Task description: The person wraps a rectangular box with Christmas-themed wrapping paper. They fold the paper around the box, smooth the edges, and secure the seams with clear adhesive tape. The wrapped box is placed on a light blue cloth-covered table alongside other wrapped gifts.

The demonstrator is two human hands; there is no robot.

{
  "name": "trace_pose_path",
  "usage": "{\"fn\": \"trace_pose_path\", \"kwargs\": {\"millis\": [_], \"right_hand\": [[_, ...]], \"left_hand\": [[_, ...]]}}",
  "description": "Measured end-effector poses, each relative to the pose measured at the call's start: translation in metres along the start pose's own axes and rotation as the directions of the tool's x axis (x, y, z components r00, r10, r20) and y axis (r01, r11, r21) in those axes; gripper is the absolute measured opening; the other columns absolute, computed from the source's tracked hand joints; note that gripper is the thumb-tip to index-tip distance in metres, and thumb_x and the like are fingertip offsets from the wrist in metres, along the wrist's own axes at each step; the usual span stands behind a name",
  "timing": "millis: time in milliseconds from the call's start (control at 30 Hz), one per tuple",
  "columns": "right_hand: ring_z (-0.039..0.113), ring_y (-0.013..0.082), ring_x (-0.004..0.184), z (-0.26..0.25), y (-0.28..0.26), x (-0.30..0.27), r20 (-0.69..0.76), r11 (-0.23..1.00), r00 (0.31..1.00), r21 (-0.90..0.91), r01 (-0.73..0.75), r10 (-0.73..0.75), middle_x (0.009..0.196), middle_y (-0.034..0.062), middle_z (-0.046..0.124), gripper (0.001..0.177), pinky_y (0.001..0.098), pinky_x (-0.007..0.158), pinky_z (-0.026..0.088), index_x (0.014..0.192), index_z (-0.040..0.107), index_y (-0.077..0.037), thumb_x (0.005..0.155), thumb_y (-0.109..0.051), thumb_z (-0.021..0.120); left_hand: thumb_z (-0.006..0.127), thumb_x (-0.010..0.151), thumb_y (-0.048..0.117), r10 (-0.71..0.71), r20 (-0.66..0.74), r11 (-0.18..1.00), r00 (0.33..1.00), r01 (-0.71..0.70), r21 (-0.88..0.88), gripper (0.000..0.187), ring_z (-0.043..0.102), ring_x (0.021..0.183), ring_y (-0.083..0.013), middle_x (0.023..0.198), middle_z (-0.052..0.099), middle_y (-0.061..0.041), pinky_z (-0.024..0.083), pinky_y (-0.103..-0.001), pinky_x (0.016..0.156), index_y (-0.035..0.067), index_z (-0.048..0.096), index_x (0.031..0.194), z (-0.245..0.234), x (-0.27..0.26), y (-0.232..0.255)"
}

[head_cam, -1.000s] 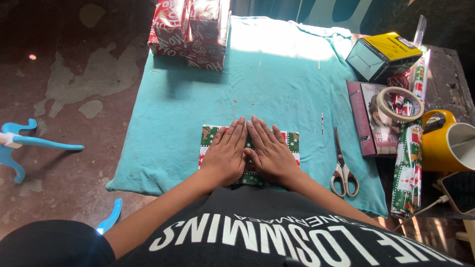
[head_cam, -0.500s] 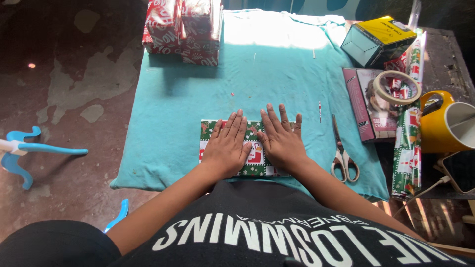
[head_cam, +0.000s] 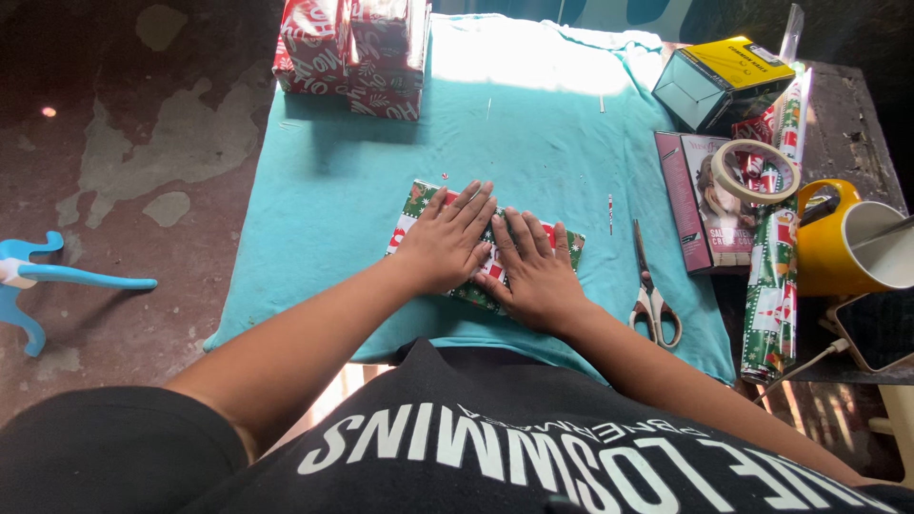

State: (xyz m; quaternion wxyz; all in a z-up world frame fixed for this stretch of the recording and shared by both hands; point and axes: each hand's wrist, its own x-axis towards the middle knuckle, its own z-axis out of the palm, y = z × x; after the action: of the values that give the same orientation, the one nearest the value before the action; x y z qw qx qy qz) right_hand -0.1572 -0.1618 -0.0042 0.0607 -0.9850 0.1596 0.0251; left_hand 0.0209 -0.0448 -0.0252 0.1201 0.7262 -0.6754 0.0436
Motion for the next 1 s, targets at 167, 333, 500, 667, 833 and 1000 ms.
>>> {"fn": "trace_pose_path", "kwargs": {"millis": [167,333,500,667,833,1000], "right_hand": [[0.008,0.0393,0.155,0.011,0.003,0.001,-0.133,0.999,0.991,0.023,0.036,-0.033,0.167,0.0241,0.013,0.083,0.0624,0.119,0.002,0.162,0.019,-0.007,0.101,-0.060,0.035],[0.011,0.0381,0.154,0.005,0.002,0.004,-0.049,1.000,0.999,0.009,-0.001,0.002,0.166,0.0239,0.013,0.079,0.0629,0.117,0.007,0.161,0.020,-0.008,0.102,-0.059,0.034],[0.021,0.0384,0.148,-0.025,-0.006,0.012,0.109,0.996,0.994,-0.085,-0.021,0.031,0.162,0.0233,0.017,0.082,0.0658,0.105,0.022,0.159,0.019,-0.009,0.098,-0.062,0.037],[0.043,0.0397,0.126,-0.053,-0.008,0.018,0.301,0.992,0.946,-0.025,-0.120,0.122,0.156,0.0218,0.030,0.088,0.0646,0.092,0.037,0.161,0.016,-0.006,0.097,-0.059,0.046],[0.051,0.0400,0.118,-0.044,0.008,0.033,0.222,0.995,0.975,0.098,-0.017,-0.005,0.137,0.0263,0.048,0.095,0.0522,0.095,0.047,0.155,0.023,0.008,0.094,-0.056,0.060],[0.051,0.0473,0.117,-0.013,0.030,0.037,0.144,0.963,0.963,0.185,0.198,-0.226,0.138,0.0385,0.045,0.082,0.0442,0.098,0.051,0.146,0.030,0.014,0.098,-0.046,0.059]], "left_hand": [[0.037,0.107,0.038,-0.365,-0.120,0.929,0.923,0.352,-0.113,0.065,0.016,0.159,-0.0274,0.171,0.022,-0.016,0.013,-0.051,0.126,0.000,0.033,0.159,0.004,-0.018,0.043],[0.038,0.104,0.044,-0.336,-0.061,0.939,0.940,0.329,-0.104,0.066,0.015,0.157,-0.0253,0.170,0.021,-0.012,0.008,-0.054,0.124,0.007,0.031,0.159,-0.007,-0.048,0.034],[0.035,0.106,0.043,-0.252,-0.006,0.968,0.968,0.252,0.020,0.065,0.005,0.159,-0.0222,0.172,0.014,-0.003,-0.003,-0.062,0.123,0.013,0.025,0.162,-0.008,-0.045,-0.001],[0.035,0.103,0.044,-0.554,-0.153,0.795,0.818,0.575,0.194,0.068,-0.006,0.157,-0.0260,0.171,0.003,-0.001,-0.007,-0.073,0.114,0.014,0.020,0.162,-0.008,-0.019,-0.014],[0.040,0.100,0.045,-0.892,-0.046,0.451,0.450,0.875,-0.174,0.081,-0.009,0.157,-0.0335,0.170,-0.005,-0.019,-0.002,-0.073,0.113,-0.004,0.014,0.160,-0.007,-0.011,0.038],[0.041,0.101,0.045,-0.792,-0.038,0.611,0.610,0.789,-0.068,0.080,-0.002,0.157,-0.0355,0.170,0.001,-0.021,0.001,-0.072,0.113,-0.006,0.017,0.157,0.009,-0.006,0.087]]}}
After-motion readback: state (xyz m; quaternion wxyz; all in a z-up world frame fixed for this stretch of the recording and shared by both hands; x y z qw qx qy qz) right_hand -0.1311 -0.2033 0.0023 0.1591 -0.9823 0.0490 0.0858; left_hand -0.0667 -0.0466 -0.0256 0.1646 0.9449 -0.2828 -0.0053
